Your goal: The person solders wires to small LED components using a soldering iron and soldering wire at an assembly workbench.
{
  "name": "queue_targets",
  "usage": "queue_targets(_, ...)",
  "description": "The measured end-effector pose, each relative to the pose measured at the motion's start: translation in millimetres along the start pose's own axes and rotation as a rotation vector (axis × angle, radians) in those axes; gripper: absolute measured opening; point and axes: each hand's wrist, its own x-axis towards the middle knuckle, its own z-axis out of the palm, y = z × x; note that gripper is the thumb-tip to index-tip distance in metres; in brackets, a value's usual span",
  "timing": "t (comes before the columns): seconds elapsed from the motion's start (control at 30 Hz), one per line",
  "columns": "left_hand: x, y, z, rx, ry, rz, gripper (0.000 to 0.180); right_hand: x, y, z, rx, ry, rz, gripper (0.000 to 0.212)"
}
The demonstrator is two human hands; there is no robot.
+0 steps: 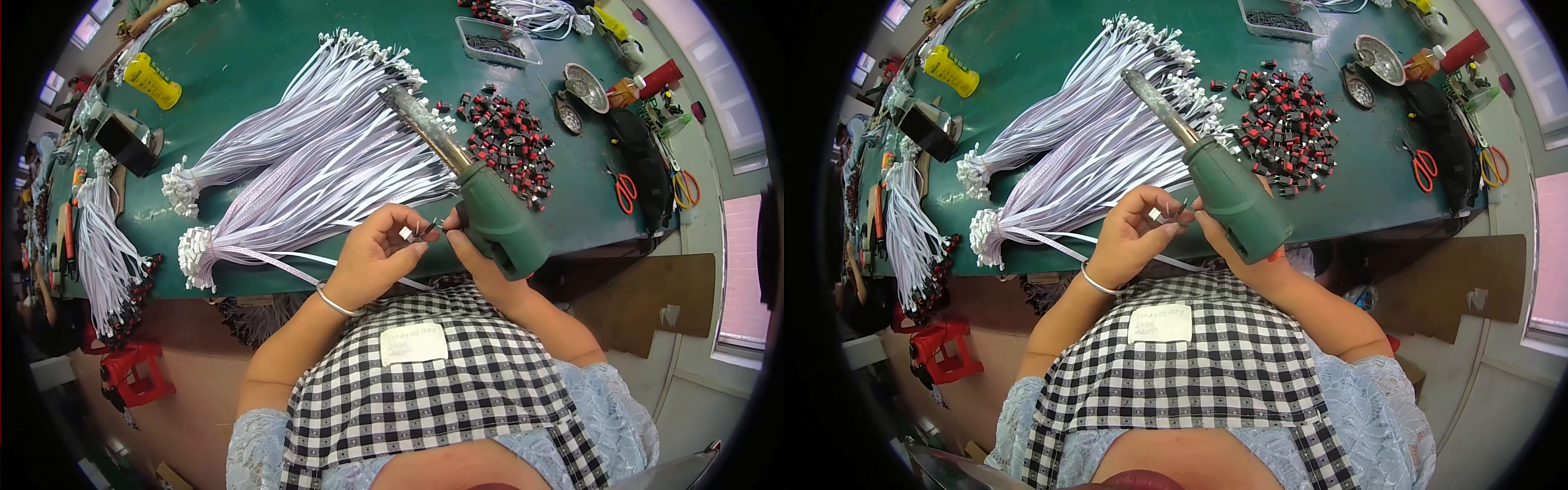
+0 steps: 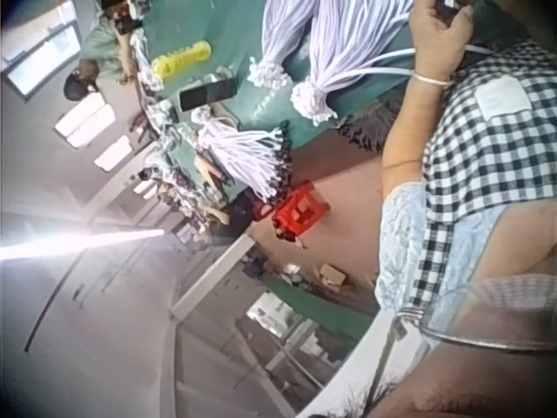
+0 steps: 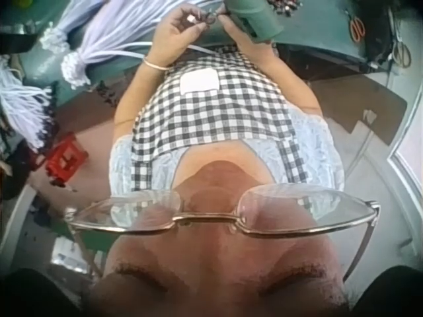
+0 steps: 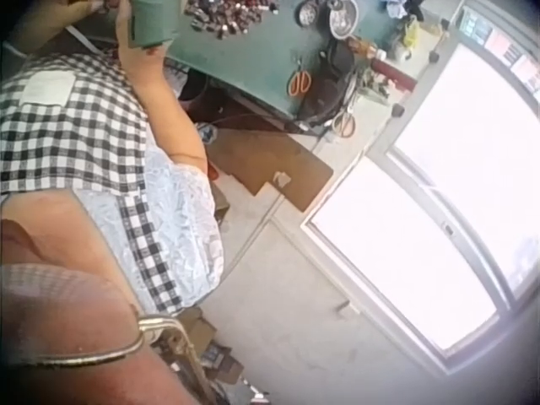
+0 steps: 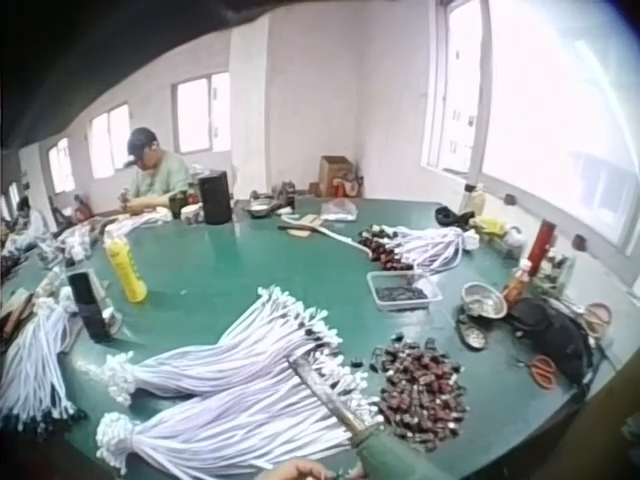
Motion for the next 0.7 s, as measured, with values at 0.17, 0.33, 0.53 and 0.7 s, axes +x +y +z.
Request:
queue_targets(0.17, 0, 2, -5, 0.256, -0.021, -0.042, 0.015, -1, 2, 0, 0.024, 0.002, 0.045, 0.024)
queue_targets(0.33, 0, 6, -1, 0.404, -0.041, -0.001, 0.014, -5, 11, 0, -0.127, -0.064, 0.054, 0.03)
queue_targets(0.53, 7, 23, 9, 0.89, -0.191, 0.233, 0.017, 0, 8, -10, -0.455, -0.09, -0.245, 0.038)
queue_targets(0.7, 12, 28, 9, 1.0, -0.253, 0.266, 0.02, -6, 17, -13, -0.346, -0.095, -0.206, 0.041)
